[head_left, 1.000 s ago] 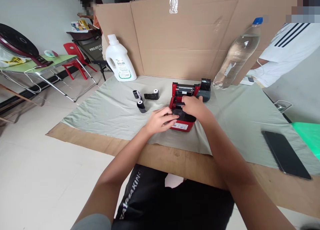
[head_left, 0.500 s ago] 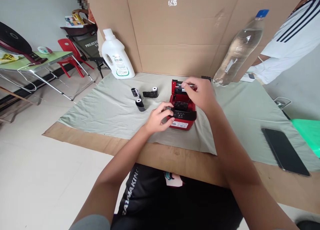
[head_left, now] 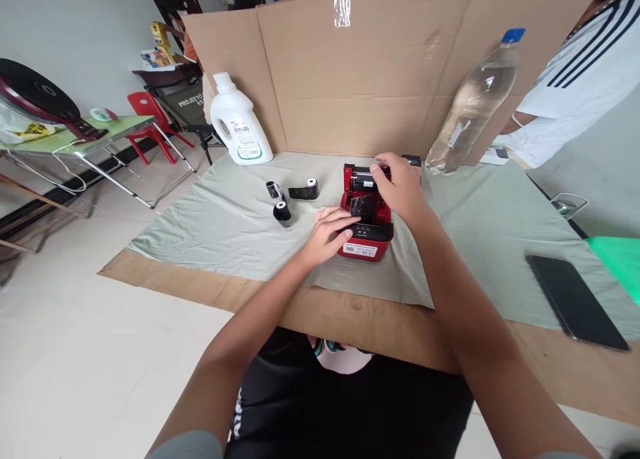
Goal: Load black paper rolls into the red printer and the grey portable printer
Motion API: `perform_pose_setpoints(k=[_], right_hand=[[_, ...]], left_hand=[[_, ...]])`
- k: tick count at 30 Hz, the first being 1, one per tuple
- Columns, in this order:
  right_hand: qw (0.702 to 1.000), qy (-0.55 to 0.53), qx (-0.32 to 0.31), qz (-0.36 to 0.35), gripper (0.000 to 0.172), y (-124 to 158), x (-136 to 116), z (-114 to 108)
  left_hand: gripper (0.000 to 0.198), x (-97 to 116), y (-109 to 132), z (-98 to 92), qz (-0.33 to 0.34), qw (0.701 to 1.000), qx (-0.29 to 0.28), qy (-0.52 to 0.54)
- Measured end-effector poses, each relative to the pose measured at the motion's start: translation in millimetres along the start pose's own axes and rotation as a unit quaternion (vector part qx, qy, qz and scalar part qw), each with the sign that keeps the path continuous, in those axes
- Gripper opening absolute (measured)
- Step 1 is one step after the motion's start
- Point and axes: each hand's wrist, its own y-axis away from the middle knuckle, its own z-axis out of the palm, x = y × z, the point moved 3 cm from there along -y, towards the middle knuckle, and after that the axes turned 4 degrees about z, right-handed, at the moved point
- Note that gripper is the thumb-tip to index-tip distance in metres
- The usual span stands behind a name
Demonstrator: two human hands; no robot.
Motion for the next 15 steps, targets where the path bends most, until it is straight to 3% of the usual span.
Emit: perform_pose_setpoints(k=[9,12,15], right_hand=[[1.000,0.014,-0.009,0.004,0.026,1,-5,-2],[1.000,0.000,-0.023,0.004,0.024,1,-9,-11],[0.998,-0.026,-0.061,0.013,0.037,1,-12,-23]], left_hand=[[0.045,7,4,1.8,0.058,0.996,0.030,-0.064],[0.039,11,4,-3.5,0.114,0.989,0.051,-0.077],[0.031,19,6,-10.2,0.202,0.971,0.048,-0.121]])
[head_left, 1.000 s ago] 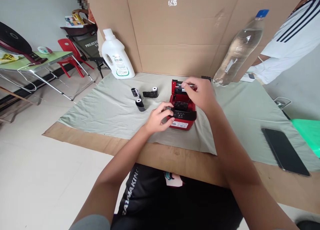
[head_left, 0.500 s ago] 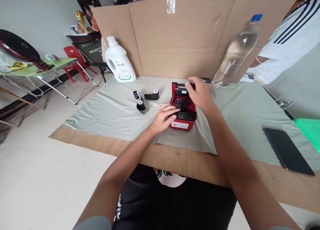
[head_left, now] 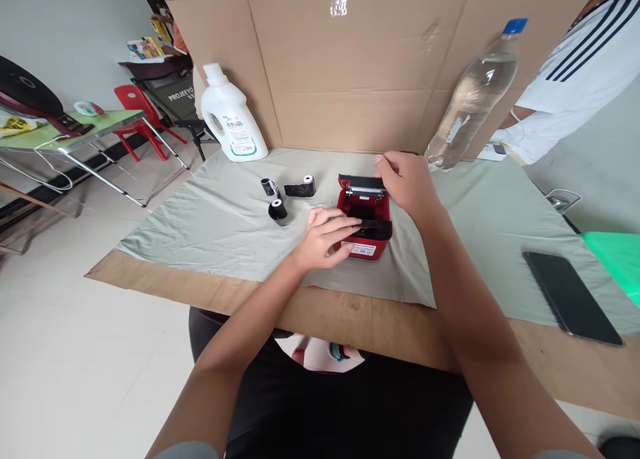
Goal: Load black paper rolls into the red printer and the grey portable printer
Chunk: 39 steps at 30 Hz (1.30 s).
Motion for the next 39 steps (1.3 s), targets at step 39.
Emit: perform_pose_setpoints(k=[39], right_hand=[[0.995,0.023,-0.093,0.033,0.035,59,0,-4]], left_hand=[[0.049,-23,3,16.6,-0.235,0.962,0.008,0.141]])
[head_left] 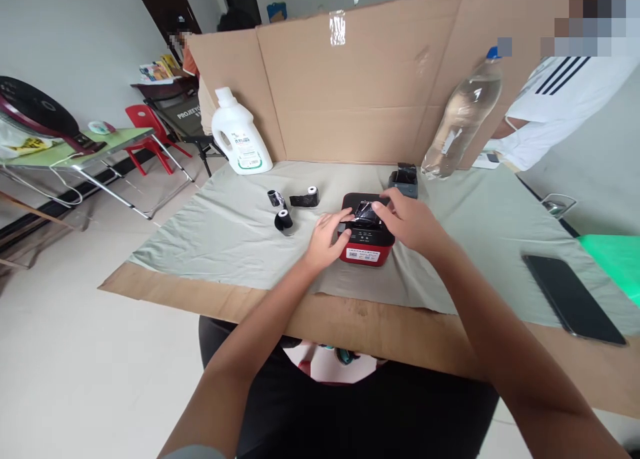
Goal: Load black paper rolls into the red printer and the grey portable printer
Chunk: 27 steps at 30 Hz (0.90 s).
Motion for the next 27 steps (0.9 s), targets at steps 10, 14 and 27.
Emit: perform_pose_setpoints(k=[10,14,27], right_hand=[[0.993,-0.110,0.029,-0.035,0.103,56,57,67],[0.989,-0.107,0.054,-0.081,0.101,12,51,58],[0.981,-0.190,0.045,-0.014,0.082,-107,83,98]], left_hand=[[0.066,-24,20,32.9,-0.258,0.933,0.003,0.249],[0.068,-39,-19,24.6,-0.236,0.926,0.036,0.292],[0.033,-106,-114,46.5,-0.323,0.835,0.143,0.423]])
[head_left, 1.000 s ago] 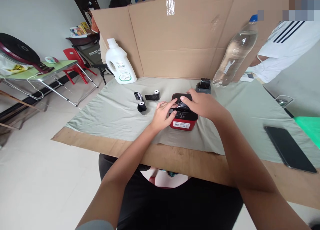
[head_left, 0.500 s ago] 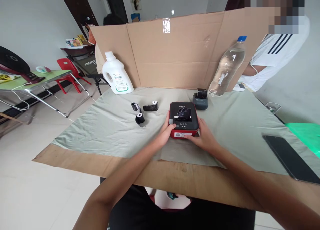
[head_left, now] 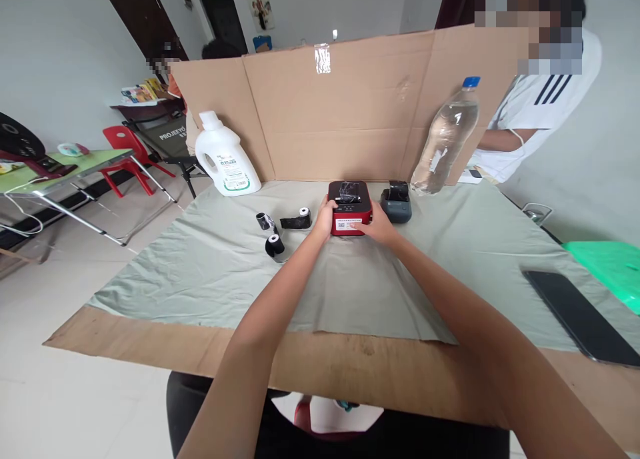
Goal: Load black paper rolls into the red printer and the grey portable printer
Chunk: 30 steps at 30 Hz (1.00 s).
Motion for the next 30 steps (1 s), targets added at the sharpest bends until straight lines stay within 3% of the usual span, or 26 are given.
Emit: perform_pose_setpoints(k=[2,4,6,8,10,12,16,21,26,30], right_hand=[[0.999,0.008,-0.037,-0.003,0.078,0,5,-10],[0.999,0.046,-0.019,0.008,0.069,1,11,-29],[0.986,0.135,0.081,0.047,0.064,1,19,-52],[0.949,0.232,0.177,0.123,0.075,1,28,-68],[0.914,0.291,0.193,0.205,0.100,-1,37,-68],[0.899,0.314,0.177,0.248,0.113,-4,41,-59],[0.893,0.318,0.191,0.254,0.104,1,33,-48],[0.912,0.302,0.163,0.226,0.112,66,-5,-55],[0.925,0.290,0.129,0.208,0.114,148,-52,-45],[0.921,0.319,0.116,0.192,0.113,178,-66,-28]], left_hand=[[0.035,-6,6,-6.6,0.004,0.999,0.027,-0.027],[0.037,-12,23,-18.2,0.029,0.993,0.074,-0.090],[0.042,-20,49,-30.8,0.070,0.978,0.094,-0.174],[0.045,-28,76,-39.1,0.097,0.964,0.048,-0.244],[0.032,-33,96,-45.4,0.110,0.952,0.036,-0.284],[0.021,-31,105,-46.5,0.129,0.939,0.033,-0.317],[0.022,-21,105,-39.1,0.131,0.926,0.004,-0.353],[0.025,-13,110,-27.1,0.117,0.910,-0.088,-0.389],[0.034,-9,133,-5.7,0.185,0.828,-0.211,-0.486],[0.056,-13,167,11.4,0.153,0.786,-0.271,-0.534]])
